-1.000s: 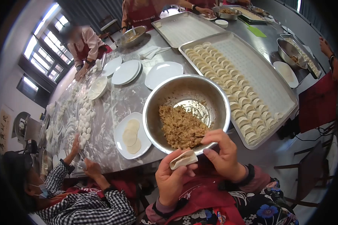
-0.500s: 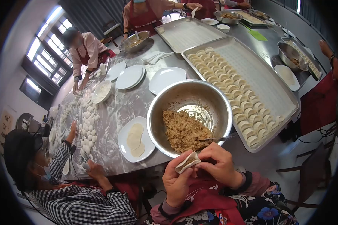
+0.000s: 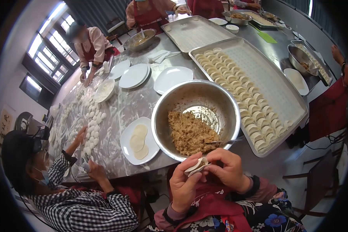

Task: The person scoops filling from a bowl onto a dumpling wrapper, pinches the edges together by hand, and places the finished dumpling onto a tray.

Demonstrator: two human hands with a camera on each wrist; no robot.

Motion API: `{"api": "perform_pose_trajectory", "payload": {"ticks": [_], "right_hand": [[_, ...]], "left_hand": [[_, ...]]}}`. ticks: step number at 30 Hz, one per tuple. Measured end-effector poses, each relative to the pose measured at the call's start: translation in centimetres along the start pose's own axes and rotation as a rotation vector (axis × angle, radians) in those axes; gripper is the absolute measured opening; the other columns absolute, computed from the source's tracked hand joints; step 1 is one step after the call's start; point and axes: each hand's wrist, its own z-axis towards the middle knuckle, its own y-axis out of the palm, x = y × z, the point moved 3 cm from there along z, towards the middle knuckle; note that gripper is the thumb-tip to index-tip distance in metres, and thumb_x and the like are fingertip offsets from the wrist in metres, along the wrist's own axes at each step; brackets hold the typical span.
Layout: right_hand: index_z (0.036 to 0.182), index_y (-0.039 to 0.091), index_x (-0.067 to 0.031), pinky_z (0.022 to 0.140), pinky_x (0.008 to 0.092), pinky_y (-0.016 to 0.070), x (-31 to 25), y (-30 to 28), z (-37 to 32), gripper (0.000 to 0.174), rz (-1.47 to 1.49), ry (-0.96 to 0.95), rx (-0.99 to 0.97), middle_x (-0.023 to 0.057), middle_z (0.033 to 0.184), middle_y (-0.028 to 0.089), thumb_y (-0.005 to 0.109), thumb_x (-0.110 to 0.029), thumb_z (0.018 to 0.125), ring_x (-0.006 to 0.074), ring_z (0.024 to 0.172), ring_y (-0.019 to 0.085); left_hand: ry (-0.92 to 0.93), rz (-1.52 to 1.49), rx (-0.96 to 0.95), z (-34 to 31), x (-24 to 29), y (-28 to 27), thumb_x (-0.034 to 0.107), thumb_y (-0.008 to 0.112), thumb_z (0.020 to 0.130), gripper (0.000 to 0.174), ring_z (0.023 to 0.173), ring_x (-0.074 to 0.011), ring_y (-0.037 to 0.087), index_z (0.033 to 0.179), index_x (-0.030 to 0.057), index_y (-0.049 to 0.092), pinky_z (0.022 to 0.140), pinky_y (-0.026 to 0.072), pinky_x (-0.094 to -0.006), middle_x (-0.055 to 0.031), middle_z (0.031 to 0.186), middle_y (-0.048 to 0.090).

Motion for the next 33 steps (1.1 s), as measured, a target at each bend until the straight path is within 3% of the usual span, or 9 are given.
{"api": "perform_pose_trajectory", "payload": {"ticks": [1, 3, 6, 8, 10, 16, 25, 29, 33], "right_hand": [[0.086, 0.064, -0.0033, 0.058, 0.0319, 0.0454, 0.2, 0.0, -0.1, 0.02, -0.002, 0.004, -0.004, 0.0095, 0.077, 0.062, 0.073, -0.001, 0.067, 0.0252, 0.065, 0.058], [0.084, 0.064, -0.0034, 0.057, 0.0319, 0.0453, -0.4, 0.0, 0.1, 0.019, -0.232, -0.351, -0.004, 0.009, 0.076, 0.062, 0.073, -0.002, 0.068, 0.0249, 0.064, 0.059], [0.083, 0.064, -0.0038, 0.056, 0.0323, 0.0451, -0.6, -0.1, 0.1, 0.018, -0.331, -0.44, 0.01, 0.0084, 0.074, 0.062, 0.073, -0.004, 0.068, 0.0252, 0.065, 0.059], [0.083, 0.065, -0.0039, 0.057, 0.0325, 0.0456, -1.5, -0.2, 0.4, 0.017, -0.349, -0.439, -0.015, 0.009, 0.078, 0.062, 0.073, -0.005, 0.068, 0.0251, 0.065, 0.059], [0.085, 0.065, -0.003, 0.058, 0.0318, 0.0473, -1.7, -0.1, 0.5, 0.017, -0.26, -0.207, 0.026, 0.0101, 0.081, 0.062, 0.072, -0.003, 0.07, 0.0244, 0.066, 0.06], [0.091, 0.065, -0.0015, 0.06, 0.0287, 0.0493, -0.7, -0.3, 0.4, 0.019, -0.246, -0.338, -0.067, 0.012, 0.083, 0.061, 0.069, 0.001, 0.073, 0.0222, 0.071, 0.062], [0.086, 0.064, -0.0015, 0.057, 0.0278, 0.0481, -1.1, -0.6, 0.2, 0.016, -0.214, -0.289, -0.093, 0.0111, 0.082, 0.06, 0.071, 0.002, 0.071, 0.0206, 0.067, 0.061], [0.084, 0.063, -0.0011, 0.057, 0.0274, 0.0477, -0.8, -0.8, 0.1, 0.015, -0.225, -0.346, -0.115, 0.0111, 0.084, 0.059, 0.071, 0.002, 0.071, 0.0191, 0.067, 0.06], [0.084, 0.064, -0.0018, 0.06, 0.027, 0.0475, -0.8, -0.9, 0.1, 0.014, -0.102, -0.164, -0.055, 0.0099, 0.085, 0.058, 0.071, 0.002, 0.072, 0.018, 0.07, 0.06]], "left_hand": [[-0.002, -0.003, 0.005, -0.1, 0.1, 0.0, -0.004, 0.055, 0.085, 0.032, 0.088, -0.0183, 0.06, 0.117, -0.0028, 0.049, 0.068, 0.052, -0.0268, -0.0213, 0.121, 0.053], [-0.062, 0.031, 0.0, -0.1, 0.2, -0.1, -0.004, 0.053, 0.086, 0.031, 0.086, -0.018, 0.06, 0.117, -0.003, 0.049, 0.067, 0.0522, -0.0268, -0.021, 0.117, 0.055], [-0.116, 0.054, -0.003, -0.3, 0.2, -0.2, -0.004, 0.051, 0.087, 0.031, 0.085, -0.0178, 0.06, 0.117, -0.0037, 0.049, 0.066, 0.0525, -0.0267, -0.0202, 0.114, 0.057], [-0.117, 0.057, -0.014, -0.2, 0.3, -0.3, -0.005, 0.051, 0.087, 0.031, 0.085, -0.0178, 0.06, 0.117, -0.0039, 0.049, 0.066, 0.0527, -0.0267, -0.0199, 0.113, 0.057], [-0.123, 0.059, -0.023, -0.5, 0.2, -0.5, -0.005, 0.05, 0.087, 0.031, 0.085, -0.0178, 0.061, 0.117, -0.0041, 0.049, 0.067, 0.0529, -0.0266, -0.0195, 0.113, 0.057], [-0.139, 0.069, -0.011, -0.3, 0.6, -0.1, -0.004, 0.05, 0.088, 0.03, 0.086, -0.0183, 0.061, 0.117, -0.0035, 0.049, 0.067, 0.0531, -0.027, -0.0195, 0.113, 0.058], [-0.127, 0.089, -0.055, -0.2, 0.8, 0.1, -0.003, 0.049, 0.09, 0.028, 0.086, -0.0153, 0.061, 0.118, -0.0049, 0.049, 0.068, 0.0514, -0.0243, -0.0179, 0.113, 0.058], [-0.23, 0.147, -0.098, -0.3, 0.6, 0.0, -0.002, 0.052, 0.09, 0.029, 0.088, -0.0105, 0.06, 0.118, -0.0022, 0.053, 0.069, 0.0483, -0.0202, -0.008, 0.105, 0.061], [-0.213, 0.18, -0.129, -0.3, 0.3, -0.1, -0.003, 0.053, 0.089, 0.033, 0.089, -0.0113, 0.06, 0.121, -0.0011, 0.05, 0.07, 0.049, -0.0205, -0.0092, 0.109, 0.06]]}}
